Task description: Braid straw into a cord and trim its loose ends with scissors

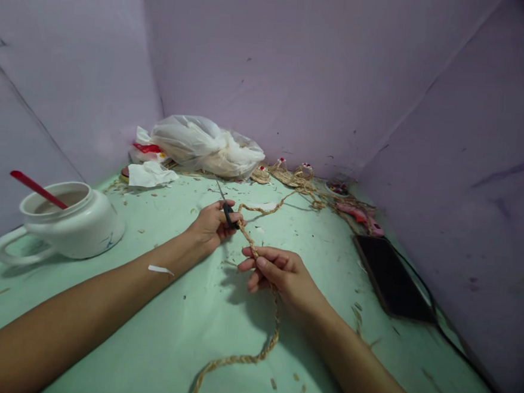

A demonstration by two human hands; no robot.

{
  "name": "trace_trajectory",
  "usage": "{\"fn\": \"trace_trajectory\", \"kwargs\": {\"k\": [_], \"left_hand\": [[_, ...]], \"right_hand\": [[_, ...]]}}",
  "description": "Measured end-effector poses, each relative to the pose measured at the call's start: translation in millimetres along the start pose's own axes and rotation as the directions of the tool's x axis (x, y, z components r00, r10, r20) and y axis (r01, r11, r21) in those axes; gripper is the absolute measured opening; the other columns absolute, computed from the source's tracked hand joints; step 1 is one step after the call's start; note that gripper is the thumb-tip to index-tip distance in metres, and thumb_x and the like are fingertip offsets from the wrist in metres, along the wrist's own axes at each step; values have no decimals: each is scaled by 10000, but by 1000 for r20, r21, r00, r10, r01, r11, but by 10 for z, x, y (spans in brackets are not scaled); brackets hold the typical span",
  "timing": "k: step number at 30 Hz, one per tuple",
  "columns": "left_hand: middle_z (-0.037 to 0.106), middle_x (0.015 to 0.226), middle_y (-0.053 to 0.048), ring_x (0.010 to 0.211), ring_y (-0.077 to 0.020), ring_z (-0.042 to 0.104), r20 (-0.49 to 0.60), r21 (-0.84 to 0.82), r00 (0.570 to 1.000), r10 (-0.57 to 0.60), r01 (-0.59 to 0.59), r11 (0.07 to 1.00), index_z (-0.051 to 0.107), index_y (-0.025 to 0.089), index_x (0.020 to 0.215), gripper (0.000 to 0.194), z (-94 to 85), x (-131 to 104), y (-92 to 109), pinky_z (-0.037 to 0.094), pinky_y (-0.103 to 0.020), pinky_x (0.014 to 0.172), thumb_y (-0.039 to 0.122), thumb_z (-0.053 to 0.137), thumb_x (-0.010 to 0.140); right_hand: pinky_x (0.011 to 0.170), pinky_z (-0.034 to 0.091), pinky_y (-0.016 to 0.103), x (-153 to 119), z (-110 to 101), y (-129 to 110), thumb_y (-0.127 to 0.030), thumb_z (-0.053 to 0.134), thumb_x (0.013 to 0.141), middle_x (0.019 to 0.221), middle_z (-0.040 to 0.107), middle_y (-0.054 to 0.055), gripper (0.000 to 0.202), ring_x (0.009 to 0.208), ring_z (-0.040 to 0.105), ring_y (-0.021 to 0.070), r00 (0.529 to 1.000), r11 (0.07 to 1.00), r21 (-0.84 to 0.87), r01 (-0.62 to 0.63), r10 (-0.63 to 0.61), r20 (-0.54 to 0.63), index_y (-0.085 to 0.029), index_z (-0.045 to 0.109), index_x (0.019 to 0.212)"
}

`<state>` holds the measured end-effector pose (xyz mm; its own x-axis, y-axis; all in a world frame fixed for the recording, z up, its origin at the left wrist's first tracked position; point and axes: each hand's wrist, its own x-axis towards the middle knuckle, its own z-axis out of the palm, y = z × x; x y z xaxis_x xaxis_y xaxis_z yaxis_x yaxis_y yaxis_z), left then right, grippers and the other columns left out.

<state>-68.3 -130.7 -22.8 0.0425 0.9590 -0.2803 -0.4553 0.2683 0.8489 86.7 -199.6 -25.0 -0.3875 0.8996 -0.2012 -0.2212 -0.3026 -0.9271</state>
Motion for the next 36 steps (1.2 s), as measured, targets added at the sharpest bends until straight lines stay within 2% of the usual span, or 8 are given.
{"fn": "trace_trajectory", "kwargs": {"k": [9, 14, 16, 19, 21, 23, 27, 36], "left_hand": [[562, 536, 39, 513, -133, 594, -35, 190, 997, 66, -58, 980, 442, 187, 841, 353, 7, 39, -85, 376, -180, 439, 58, 569, 538], [555, 521, 31, 465, -123, 542, 65, 431, 976, 207, -215, 876, 513, 169, 815, 298, -84, -27, 61, 321, -189, 410, 183, 657, 555], [562, 575, 32, 517, -111, 531, 358, 675, 880, 312, -475, 565, 537, 176, 864, 275, -126, -119, 139, 359, -203, 471, 246, 626, 613], [623, 749, 1, 641, -122, 554, 682, 702, 695, 228, -709, 66, 568, 191, 951, 297, -157, -258, 191, 405, -227, 604, 207, 541, 655], [643, 860, -25, 737, -157, 582, 774, 633, 614, 151, -756, -169, 548, 203, 1045, 399, -155, -311, 173, 413, -247, 650, 170, 492, 651], [643, 914, -53, 791, -195, 591, 800, 589, 590, 111, -736, -334, 510, 198, 1115, 467, -148, -323, 132, 422, -275, 649, 173, 467, 650], [632, 888, -67, 782, -213, 589, 798, 560, 594, 103, -668, -489, 467, 178, 1160, 484, -148, -296, 71, 434, -303, 617, 188, 439, 677], [629, 822, -59, 708, -206, 600, 799, 517, 596, 75, -618, -592, 463, 165, 1159, 455, -191, -253, 67, 423, -301, 565, 181, 430, 705]], "right_hand": [[466, 460, 225, -16, 51, -12, -330, 685, 600, 686, 668, 42, 278, 442, 549, 79, 998, 998, -60, 13, -16, -60, -133, 670, 796], [396, 425, 220, 10, -13, -84, -278, 667, 570, 565, 635, 15, 211, 366, 494, 73, 948, 990, -137, 35, -76, -309, -120, 649, 709], [373, 398, 210, 20, -74, -129, -250, 658, 559, 499, 609, 5, 163, 347, 467, 69, 912, 983, -173, 52, -118, -394, -119, 636, 653], [329, 316, 186, 29, -167, -199, -212, 645, 542, 407, 549, -18, 109, 311, 400, 51, 869, 968, -239, 72, -179, -462, -114, 623, 585], [314, 267, 176, 32, -207, -232, -201, 639, 540, 380, 516, -35, 97, 299, 357, 36, 853, 958, -272, 93, -217, -474, -111, 623, 573], [314, 256, 173, 37, -225, -247, -200, 638, 542, 382, 506, -42, 99, 302, 346, 31, 848, 954, -280, 109, -237, -474, -110, 626, 581], [314, 291, 173, 39, -212, -243, -194, 635, 542, 402, 522, -40, 105, 305, 373, 36, 855, 957, -262, 122, -235, -462, -110, 632, 604], [447, 485, 233, 10, -180, -258, -192, 660, 544, 502, 622, 4, 161, 398, 542, 88, 879, 981, -120, 151, -189, -439, -108, 627, 677]]}}
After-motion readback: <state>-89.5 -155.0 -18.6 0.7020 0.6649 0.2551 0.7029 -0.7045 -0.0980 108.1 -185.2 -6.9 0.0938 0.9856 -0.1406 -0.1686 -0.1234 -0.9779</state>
